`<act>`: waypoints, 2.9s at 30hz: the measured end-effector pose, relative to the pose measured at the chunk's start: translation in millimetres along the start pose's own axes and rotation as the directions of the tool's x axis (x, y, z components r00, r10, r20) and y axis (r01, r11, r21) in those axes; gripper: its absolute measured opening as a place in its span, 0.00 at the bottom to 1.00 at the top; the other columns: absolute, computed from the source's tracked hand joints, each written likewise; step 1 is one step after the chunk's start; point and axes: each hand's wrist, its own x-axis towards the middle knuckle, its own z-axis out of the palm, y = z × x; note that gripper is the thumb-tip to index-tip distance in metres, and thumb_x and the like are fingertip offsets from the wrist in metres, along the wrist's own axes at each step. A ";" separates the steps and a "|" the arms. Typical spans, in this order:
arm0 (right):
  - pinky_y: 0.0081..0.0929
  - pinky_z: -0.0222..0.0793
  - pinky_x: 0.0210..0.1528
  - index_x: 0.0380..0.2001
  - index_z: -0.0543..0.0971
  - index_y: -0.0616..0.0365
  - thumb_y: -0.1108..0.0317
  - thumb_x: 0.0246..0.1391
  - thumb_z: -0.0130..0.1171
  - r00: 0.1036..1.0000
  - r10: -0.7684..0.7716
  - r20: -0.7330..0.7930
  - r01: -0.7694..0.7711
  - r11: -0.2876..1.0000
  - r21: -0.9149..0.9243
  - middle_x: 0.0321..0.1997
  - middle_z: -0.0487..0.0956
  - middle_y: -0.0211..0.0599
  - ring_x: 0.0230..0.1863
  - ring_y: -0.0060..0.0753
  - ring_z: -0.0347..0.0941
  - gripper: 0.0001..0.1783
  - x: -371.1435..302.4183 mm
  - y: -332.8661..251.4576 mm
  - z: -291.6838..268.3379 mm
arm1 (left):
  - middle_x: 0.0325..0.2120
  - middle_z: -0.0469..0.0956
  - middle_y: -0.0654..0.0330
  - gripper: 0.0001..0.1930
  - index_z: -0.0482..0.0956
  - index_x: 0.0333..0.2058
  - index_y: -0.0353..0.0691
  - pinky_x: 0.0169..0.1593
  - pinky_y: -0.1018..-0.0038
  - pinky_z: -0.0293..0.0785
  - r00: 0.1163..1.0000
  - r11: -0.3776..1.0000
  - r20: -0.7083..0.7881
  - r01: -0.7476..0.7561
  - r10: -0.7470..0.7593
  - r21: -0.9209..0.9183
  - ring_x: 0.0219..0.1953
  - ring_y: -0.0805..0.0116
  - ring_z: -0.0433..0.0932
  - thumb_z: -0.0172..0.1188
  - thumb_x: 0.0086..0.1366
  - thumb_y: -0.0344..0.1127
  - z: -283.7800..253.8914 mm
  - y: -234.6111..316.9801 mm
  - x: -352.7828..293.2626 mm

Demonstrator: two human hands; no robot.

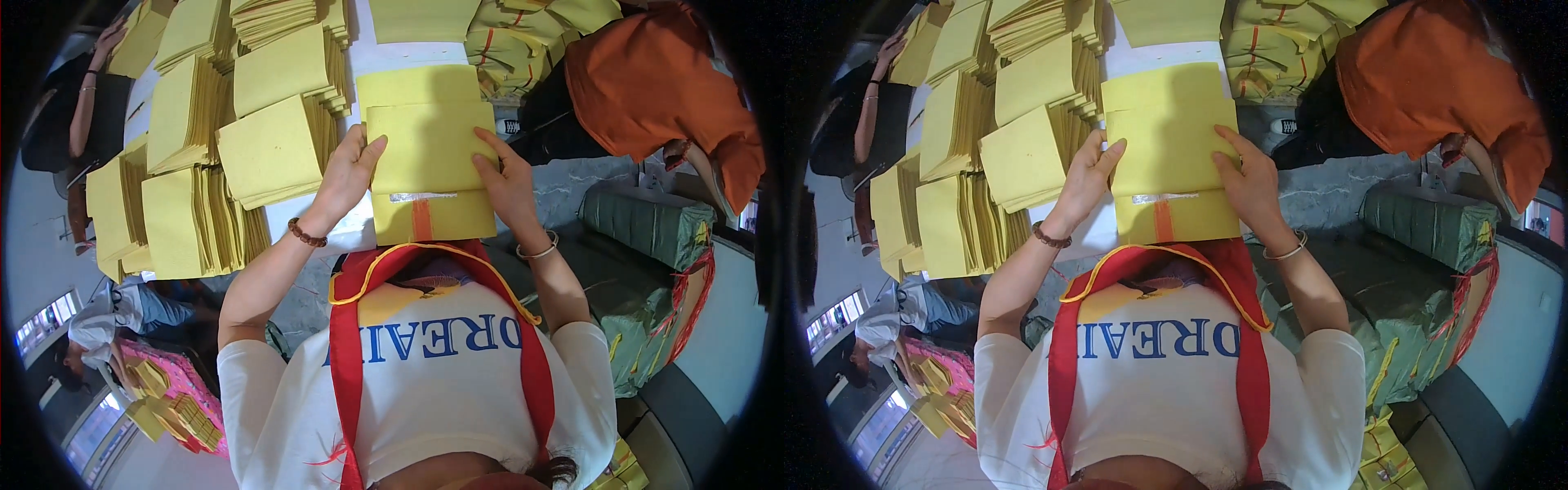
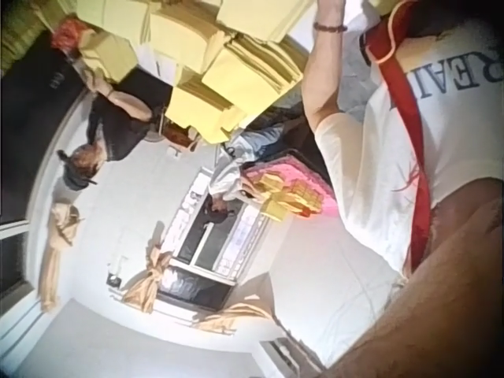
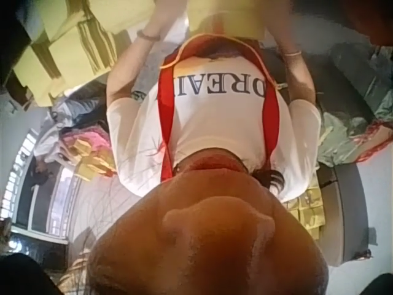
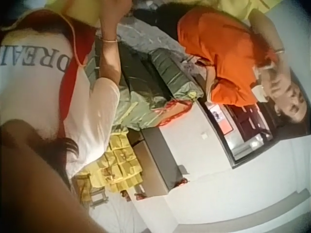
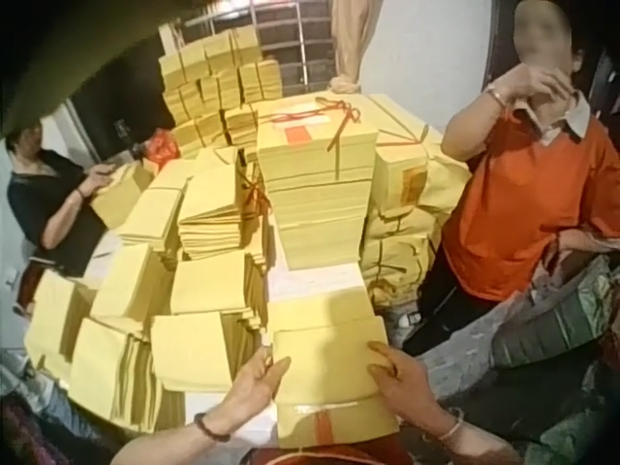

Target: Folding sheets of yellow joss paper with silver foil inserts.

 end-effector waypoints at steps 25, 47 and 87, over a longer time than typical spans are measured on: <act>0.46 0.55 0.59 0.56 0.68 0.52 0.61 0.49 0.58 0.982 -0.184 -0.037 0.134 0.826 -0.548 0.60 0.67 0.41 0.59 0.40 0.65 0.28 -14.6 -30.3 -5.4 | 0.63 0.54 0.55 0.37 0.62 0.59 0.46 0.64 0.52 0.41 0.754 0.249 0.459 -0.612 0.470 0.751 0.65 0.53 0.49 0.56 0.54 0.57 62.3 14.6 7.7; 0.71 0.42 0.56 0.57 0.67 0.48 0.56 0.55 0.49 0.881 -0.333 0.337 0.472 0.566 -0.676 0.68 0.55 0.39 0.69 0.38 0.48 0.26 -26.0 -19.4 8.9 | 0.63 0.50 0.48 0.35 0.57 0.61 0.41 0.65 0.58 0.45 0.772 0.307 0.541 -0.632 0.334 0.711 0.66 0.53 0.47 0.56 0.58 0.50 17.4 10.0 -35.2; 0.23 0.68 0.47 0.63 0.51 0.57 0.75 0.57 0.51 0.901 -0.278 0.332 0.054 0.833 0.551 0.48 0.72 0.45 0.45 0.27 0.71 0.33 39.6 -124.5 70.1 | 0.46 0.74 0.52 0.30 0.53 0.60 0.33 0.50 0.74 0.69 0.941 0.702 -0.316 -0.304 0.117 -0.644 0.48 0.69 0.73 0.55 0.61 0.27 -22.2 77.2 -110.4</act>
